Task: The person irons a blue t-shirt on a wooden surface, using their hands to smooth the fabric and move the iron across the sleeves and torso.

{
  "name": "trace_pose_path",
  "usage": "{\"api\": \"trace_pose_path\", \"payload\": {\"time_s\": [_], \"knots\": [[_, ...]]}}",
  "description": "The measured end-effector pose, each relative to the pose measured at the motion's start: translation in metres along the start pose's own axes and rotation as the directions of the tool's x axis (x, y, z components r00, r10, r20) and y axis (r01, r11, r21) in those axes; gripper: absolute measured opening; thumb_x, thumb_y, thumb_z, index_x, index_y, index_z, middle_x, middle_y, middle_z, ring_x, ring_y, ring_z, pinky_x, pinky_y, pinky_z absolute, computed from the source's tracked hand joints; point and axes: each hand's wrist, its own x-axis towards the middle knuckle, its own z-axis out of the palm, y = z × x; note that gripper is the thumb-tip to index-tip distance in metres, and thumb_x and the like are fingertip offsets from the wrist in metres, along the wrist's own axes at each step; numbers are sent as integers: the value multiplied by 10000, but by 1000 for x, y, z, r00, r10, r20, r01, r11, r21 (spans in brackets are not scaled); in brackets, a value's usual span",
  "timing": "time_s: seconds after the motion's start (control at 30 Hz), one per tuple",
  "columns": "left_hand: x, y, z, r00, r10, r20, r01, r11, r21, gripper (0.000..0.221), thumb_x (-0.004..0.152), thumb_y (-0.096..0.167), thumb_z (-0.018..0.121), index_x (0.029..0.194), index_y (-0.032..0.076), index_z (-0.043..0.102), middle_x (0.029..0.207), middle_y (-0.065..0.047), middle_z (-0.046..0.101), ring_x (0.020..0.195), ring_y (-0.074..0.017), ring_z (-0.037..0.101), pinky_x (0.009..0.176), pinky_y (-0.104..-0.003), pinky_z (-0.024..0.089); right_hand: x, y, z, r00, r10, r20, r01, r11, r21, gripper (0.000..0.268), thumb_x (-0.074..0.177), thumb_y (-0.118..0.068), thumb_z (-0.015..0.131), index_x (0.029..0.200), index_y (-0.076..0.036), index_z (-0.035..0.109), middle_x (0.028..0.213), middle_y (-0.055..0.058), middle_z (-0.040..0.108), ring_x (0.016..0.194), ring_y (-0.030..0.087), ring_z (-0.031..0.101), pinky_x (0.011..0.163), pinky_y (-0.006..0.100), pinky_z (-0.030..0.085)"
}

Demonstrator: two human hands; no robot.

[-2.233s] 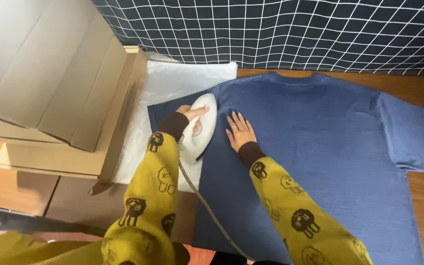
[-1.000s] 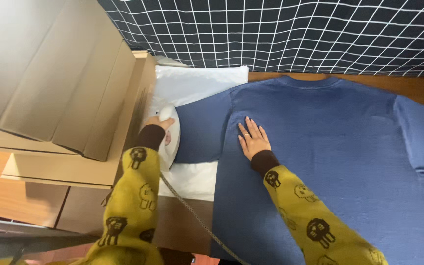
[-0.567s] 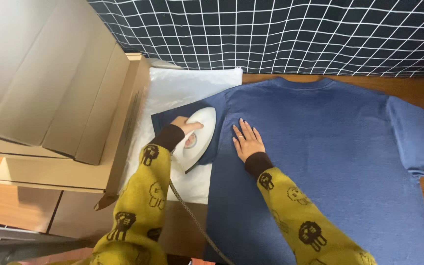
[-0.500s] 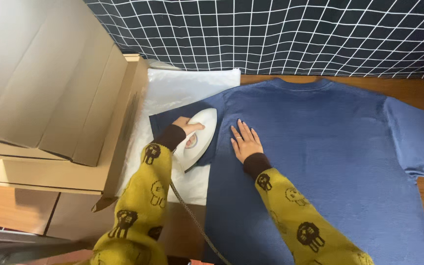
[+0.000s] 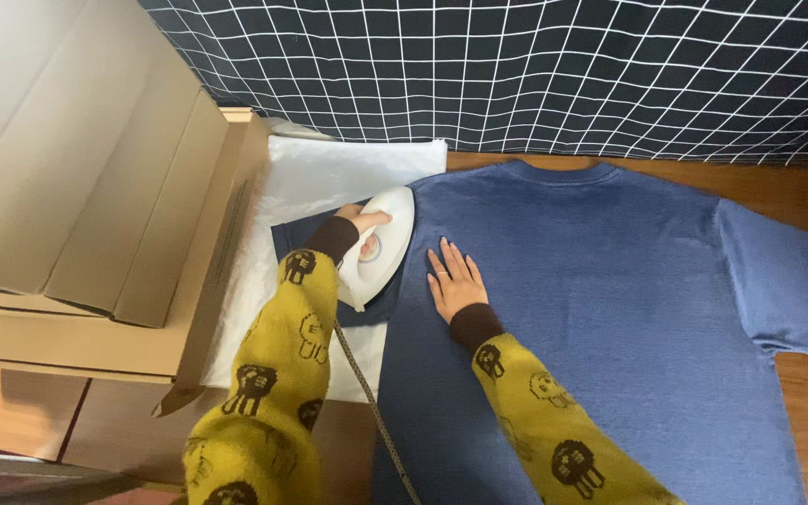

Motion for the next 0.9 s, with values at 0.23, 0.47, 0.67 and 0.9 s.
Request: {"api": "trace_pose_path", "payload": {"time_s": [0.23, 0.47, 0.67, 0.9], "knots": [[-14, 5, -5, 998, -40, -47, 37, 998, -53, 610, 653, 303, 679, 1120, -53, 512, 682, -184, 587, 524, -210, 602, 448, -335, 517, 0, -3, -9, 1000, 14, 24, -14, 1000, -2, 460, 932, -384, 214, 1373, -252, 234, 1447, 38, 158, 1326, 172, 159, 1069, 368, 118], [8, -33, -21, 988, -65, -140, 37, 980, -195, 674, 636, 321, 729, 1149, -35, 475, 662, -198, 588, 502, -247, 607, 456, -368, 551, 1, -1, -8, 996, 24, 91, -23, 1000, -6, 463, 932, -399, 194, 1375, -263, 211, 1455, 29, 124, 1336, 163, 120, 1078, 364, 90], [1, -64, -53, 977, -32, -212, -13, 979, -205, 622, 660, 321, 705, 1099, -71, 502, 697, -241, 588, 544, -287, 616, 466, -411, 543, 0, -4, -11, 994, 34, 101, -34, 999, 3, 459, 931, -394, 199, 1373, -272, 213, 1456, 18, 121, 1334, 163, 129, 1081, 366, 97], [-59, -62, -89, 941, -134, -312, 63, 971, -229, 612, 691, 309, 660, 1102, -102, 472, 691, -252, 572, 548, -285, 611, 473, -417, 533, -1, -4, -13, 995, 35, 91, -35, 999, -6, 457, 932, -397, 216, 1370, -267, 235, 1456, 23, 138, 1330, 166, 149, 1080, 369, 106]]}}
